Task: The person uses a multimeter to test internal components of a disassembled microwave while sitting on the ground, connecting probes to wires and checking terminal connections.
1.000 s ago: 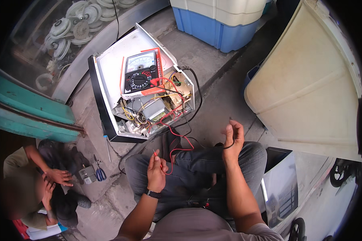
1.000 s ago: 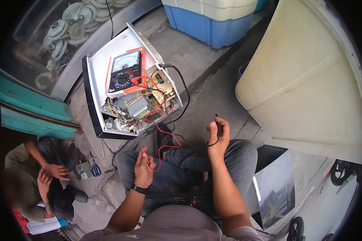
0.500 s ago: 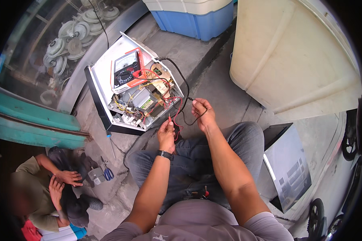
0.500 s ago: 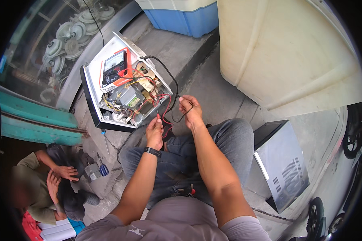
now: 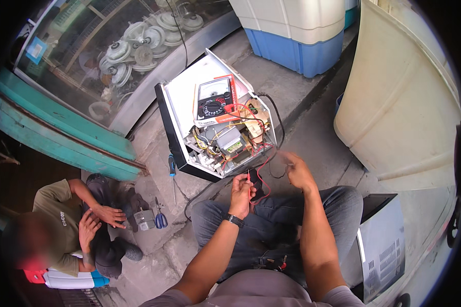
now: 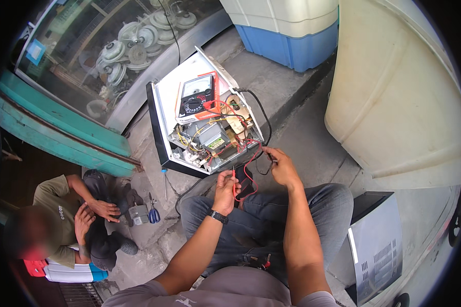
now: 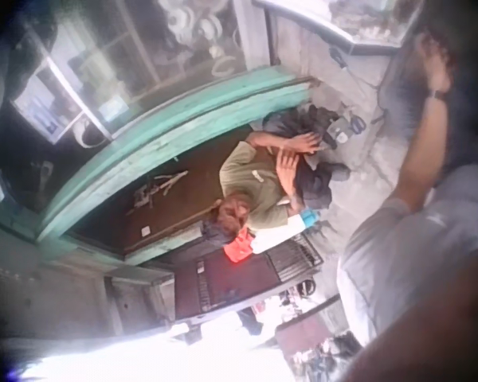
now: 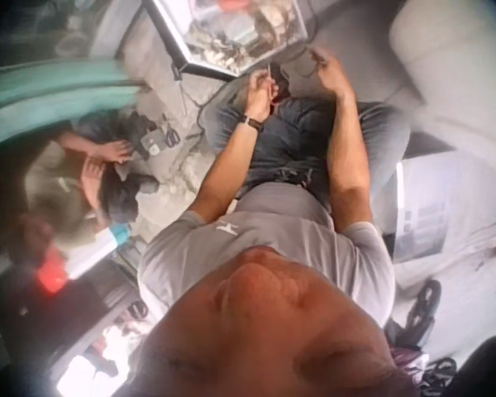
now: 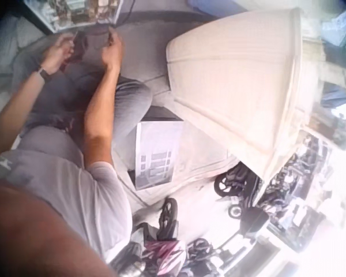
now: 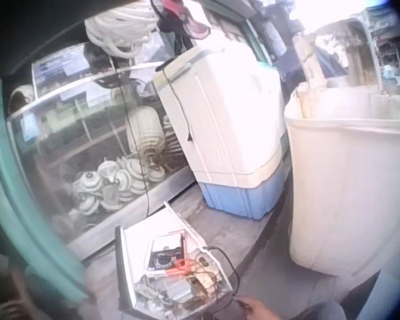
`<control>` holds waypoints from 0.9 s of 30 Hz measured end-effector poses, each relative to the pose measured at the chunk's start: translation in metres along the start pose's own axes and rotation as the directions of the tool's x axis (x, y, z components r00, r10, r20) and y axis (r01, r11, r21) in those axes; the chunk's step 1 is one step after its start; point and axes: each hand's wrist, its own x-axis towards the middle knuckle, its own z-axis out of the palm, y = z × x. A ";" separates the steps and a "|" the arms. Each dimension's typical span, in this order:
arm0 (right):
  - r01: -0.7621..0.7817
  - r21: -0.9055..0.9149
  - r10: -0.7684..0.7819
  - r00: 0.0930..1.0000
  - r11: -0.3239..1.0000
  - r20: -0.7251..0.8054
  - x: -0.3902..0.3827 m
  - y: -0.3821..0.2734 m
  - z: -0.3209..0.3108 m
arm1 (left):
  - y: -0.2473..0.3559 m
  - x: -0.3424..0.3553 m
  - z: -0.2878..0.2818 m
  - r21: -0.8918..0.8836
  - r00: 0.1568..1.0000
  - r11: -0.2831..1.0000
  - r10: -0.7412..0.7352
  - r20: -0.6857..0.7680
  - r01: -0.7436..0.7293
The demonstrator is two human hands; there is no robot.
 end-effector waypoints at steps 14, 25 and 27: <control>-0.181 0.616 0.233 0.972 0.767 -0.004 0.000 0.046 0.044 | 0.024 0.016 0.017 -0.128 0.989 0.990 -0.046 0.144 0.065; -0.103 0.583 0.194 0.976 0.806 -0.096 0.010 0.059 0.064 | 0.017 0.030 0.028 -0.184 0.996 0.980 -0.061 0.069 0.073; -0.095 0.573 0.189 0.976 0.814 -0.106 0.011 0.060 0.065 | 0.016 0.032 0.031 -0.175 0.997 0.983 -0.055 0.061 0.065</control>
